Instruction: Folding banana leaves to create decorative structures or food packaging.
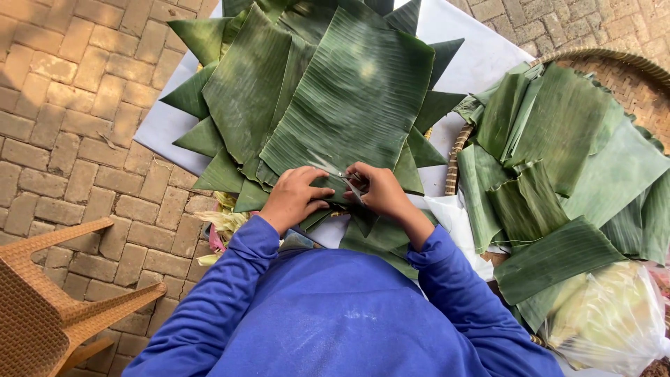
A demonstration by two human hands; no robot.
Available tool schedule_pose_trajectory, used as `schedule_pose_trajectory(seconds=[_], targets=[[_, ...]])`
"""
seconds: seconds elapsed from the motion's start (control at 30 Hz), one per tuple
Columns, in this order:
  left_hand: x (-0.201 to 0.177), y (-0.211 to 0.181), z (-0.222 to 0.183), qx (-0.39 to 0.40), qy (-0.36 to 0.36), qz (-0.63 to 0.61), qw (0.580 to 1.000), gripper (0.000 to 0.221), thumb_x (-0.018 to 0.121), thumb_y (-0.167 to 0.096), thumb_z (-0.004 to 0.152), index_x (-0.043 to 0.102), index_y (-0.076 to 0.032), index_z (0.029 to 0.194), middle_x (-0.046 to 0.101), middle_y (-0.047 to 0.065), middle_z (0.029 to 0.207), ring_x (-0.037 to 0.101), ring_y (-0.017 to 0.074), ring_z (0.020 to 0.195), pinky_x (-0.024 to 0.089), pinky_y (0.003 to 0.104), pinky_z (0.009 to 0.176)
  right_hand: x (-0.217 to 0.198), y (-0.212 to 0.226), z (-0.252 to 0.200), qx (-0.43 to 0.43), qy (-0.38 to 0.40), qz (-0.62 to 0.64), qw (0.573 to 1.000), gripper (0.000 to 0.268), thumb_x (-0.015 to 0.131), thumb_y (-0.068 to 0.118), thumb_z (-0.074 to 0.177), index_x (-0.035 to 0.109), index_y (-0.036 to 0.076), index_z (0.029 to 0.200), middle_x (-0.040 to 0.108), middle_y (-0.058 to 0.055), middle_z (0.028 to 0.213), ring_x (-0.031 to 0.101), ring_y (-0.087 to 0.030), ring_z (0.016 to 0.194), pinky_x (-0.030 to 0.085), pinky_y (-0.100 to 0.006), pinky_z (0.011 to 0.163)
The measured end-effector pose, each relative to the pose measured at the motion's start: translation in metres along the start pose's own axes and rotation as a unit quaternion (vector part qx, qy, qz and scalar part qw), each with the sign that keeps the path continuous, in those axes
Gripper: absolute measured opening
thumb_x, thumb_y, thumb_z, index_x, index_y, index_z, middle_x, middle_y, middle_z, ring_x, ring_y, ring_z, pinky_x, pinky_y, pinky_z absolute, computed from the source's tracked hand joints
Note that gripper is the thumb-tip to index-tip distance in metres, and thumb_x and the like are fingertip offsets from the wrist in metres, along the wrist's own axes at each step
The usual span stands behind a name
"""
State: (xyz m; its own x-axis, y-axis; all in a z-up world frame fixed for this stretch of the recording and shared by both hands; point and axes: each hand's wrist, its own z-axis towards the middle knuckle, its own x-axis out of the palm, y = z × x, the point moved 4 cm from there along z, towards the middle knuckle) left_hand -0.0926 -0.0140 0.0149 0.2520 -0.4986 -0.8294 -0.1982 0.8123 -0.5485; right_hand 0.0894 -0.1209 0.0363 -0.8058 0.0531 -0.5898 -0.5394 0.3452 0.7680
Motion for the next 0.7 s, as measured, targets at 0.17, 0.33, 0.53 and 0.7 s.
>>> schedule_pose_trajectory(seconds=[0.17,0.33,0.53,0.7], targets=[[-0.008,-0.002,0.004,0.04,-0.058,-0.098,0.993,0.013,0.081,-0.021,0.077,0.079,-0.015,0.088,0.07,-0.001,0.12,0.063,0.0249,0.118,0.048,0.04,0.101,-0.015,-0.011,0.002,-0.005,-0.031,0.175,0.984,0.04,0.086,0.009,0.081,0.062,0.003,0.113,0.075,-0.004,0.093,0.071,-0.008,0.087,0.058,-0.025,0.078],[-0.014,0.01,0.001,0.028,-0.031,-0.149,0.988,0.014,0.082,-0.022,0.073,0.076,-0.013,0.081,0.07,-0.001,0.122,0.062,0.0253,0.121,0.05,0.039,0.101,-0.031,-0.016,-0.008,-0.012,-0.045,0.216,0.975,0.041,0.086,0.01,0.082,0.062,0.003,0.114,0.074,-0.004,0.094,0.07,-0.008,0.088,0.057,-0.025,0.08],[-0.022,0.022,0.036,-0.011,0.013,-0.065,0.998,0.041,0.08,-0.047,0.078,0.071,-0.016,0.105,0.049,0.005,0.15,0.035,0.0362,0.145,0.034,0.053,0.115,-0.05,-0.014,-0.022,0.004,-0.088,0.196,0.977,0.042,0.088,0.014,0.081,0.063,0.005,0.113,0.074,-0.004,0.095,0.07,-0.011,0.089,0.056,-0.029,0.083],[0.003,0.057,0.08,-0.03,0.011,0.104,0.994,0.106,0.074,-0.077,0.076,0.035,-0.025,0.16,0.009,0.011,0.171,0.0,0.0446,0.155,0.009,0.074,0.117,-0.048,-0.006,-0.017,-0.023,-0.123,0.167,0.978,0.046,0.089,0.02,0.081,0.061,0.008,0.117,0.074,-0.003,0.105,0.07,-0.013,0.102,0.056,-0.033,0.096]])
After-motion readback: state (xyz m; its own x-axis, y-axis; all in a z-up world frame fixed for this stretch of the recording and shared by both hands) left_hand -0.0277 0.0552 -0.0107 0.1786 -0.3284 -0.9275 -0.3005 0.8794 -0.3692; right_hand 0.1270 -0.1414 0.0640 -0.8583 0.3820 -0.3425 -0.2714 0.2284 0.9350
